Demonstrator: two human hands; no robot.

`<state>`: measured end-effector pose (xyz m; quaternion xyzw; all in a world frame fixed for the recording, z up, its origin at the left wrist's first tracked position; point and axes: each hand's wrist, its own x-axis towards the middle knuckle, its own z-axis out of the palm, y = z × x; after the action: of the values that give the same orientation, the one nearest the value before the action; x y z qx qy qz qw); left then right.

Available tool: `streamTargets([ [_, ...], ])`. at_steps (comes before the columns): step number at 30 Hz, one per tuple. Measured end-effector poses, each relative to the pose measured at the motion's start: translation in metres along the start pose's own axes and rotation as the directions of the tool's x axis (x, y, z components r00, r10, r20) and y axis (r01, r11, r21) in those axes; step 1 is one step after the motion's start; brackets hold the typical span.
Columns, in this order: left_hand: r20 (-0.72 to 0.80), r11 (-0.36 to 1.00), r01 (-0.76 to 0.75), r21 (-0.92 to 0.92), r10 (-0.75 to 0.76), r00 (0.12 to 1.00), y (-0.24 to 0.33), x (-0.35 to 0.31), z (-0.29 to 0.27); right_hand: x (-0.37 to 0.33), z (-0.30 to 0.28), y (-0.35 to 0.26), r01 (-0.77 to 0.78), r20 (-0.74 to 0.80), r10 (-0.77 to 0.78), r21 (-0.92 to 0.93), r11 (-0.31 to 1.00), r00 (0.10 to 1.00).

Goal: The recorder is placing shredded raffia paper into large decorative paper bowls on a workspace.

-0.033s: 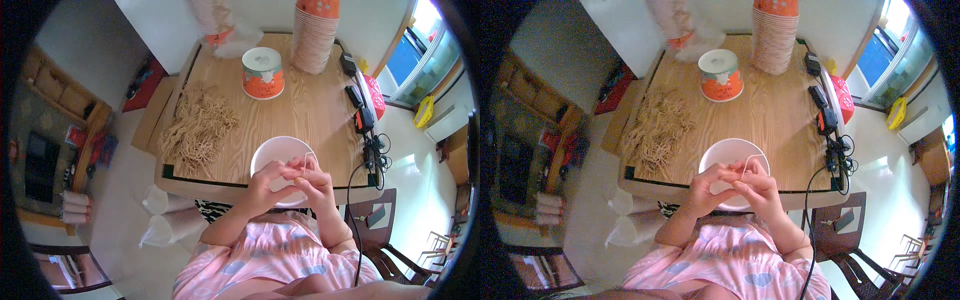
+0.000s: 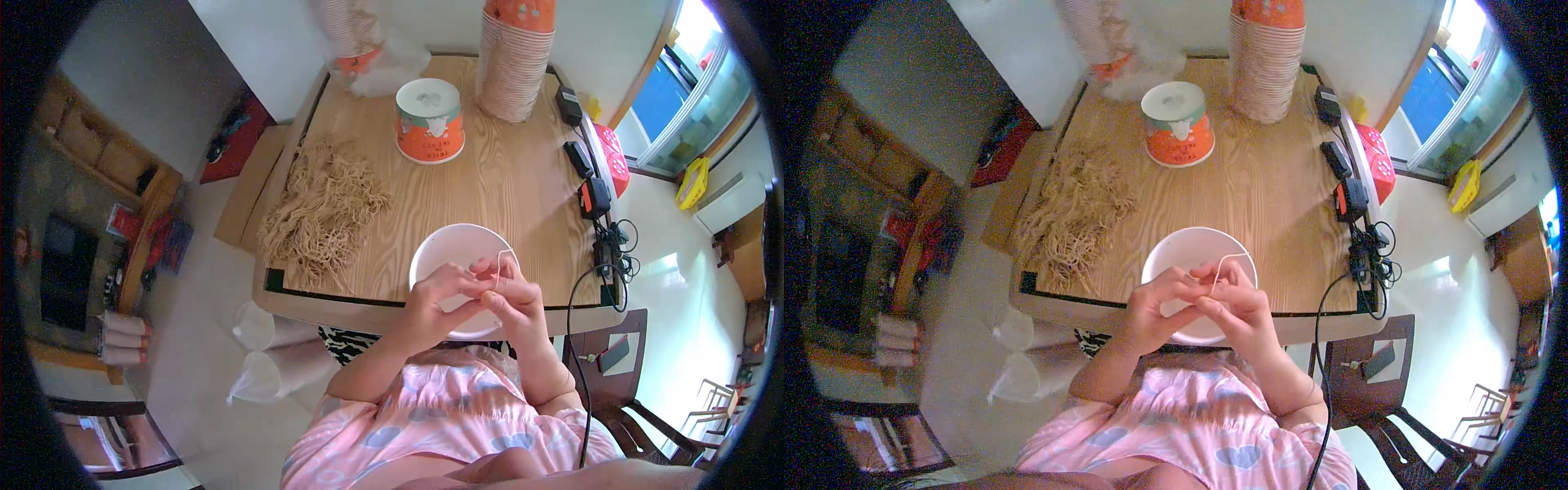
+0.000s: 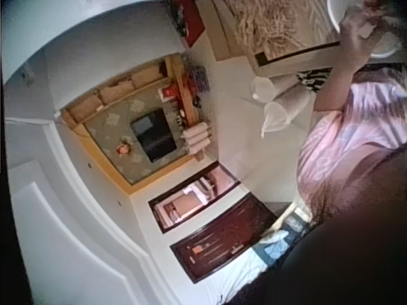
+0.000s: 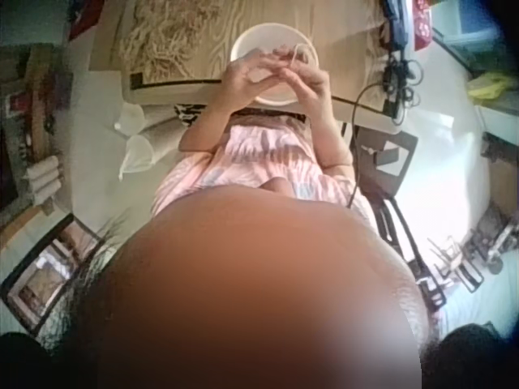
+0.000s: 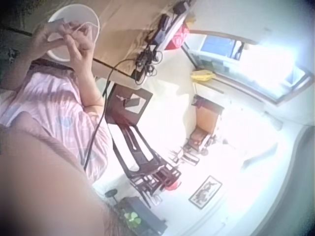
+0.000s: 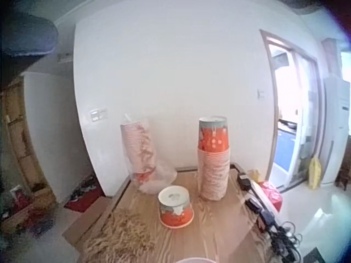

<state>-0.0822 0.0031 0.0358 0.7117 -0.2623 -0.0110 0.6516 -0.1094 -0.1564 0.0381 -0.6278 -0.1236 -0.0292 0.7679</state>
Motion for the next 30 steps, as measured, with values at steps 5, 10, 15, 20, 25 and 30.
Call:
streamTargets([
  [5, 0.06, 0.994, -0.035, 0.104, 0.029, 0.998, -0.004, -0.004, -0.002, 0.001, -0.003, 0.004, 0.007, 0.046, -0.006, -0.026, 1.0, 0.999],
  [10, 0.012, 0.999, 0.048, 0.002, -0.048, 0.999, -0.004, -0.002, 0.0, 0.002, -0.002, 0.0, -0.007, 0.031, 0.007, 0.011, 1.0, 1.0],
  [15, 0.07, 1.0, -0.005, 0.001, 0.005, 0.998, -0.007, -0.001, 0.0, 0.003, -0.001, 0.001, 0.01, 0.033, -0.01, 0.007, 1.0, 0.999],
  [20, 0.122, 0.997, -0.034, 0.07, 0.025, 0.992, -0.01, -0.005, -0.004, -0.001, -0.006, 0.001, -0.013, -0.053, 0.014, 0.024, 1.0, 0.999],
  [25, 0.149, 0.96, -0.099, 0.263, 0.061, 0.987, -0.01, -0.012, -0.032, 0.007, -0.028, 0.001, 0.102, -0.239, -0.07, 0.124, 0.987, 0.969],
  [30, 0.11, 0.911, -0.042, 0.41, -0.004, 0.994, -0.011, -0.026, -0.059, 0.003, -0.035, 0.007, 0.094, -0.232, -0.048, 0.193, 0.977, 0.972],
])
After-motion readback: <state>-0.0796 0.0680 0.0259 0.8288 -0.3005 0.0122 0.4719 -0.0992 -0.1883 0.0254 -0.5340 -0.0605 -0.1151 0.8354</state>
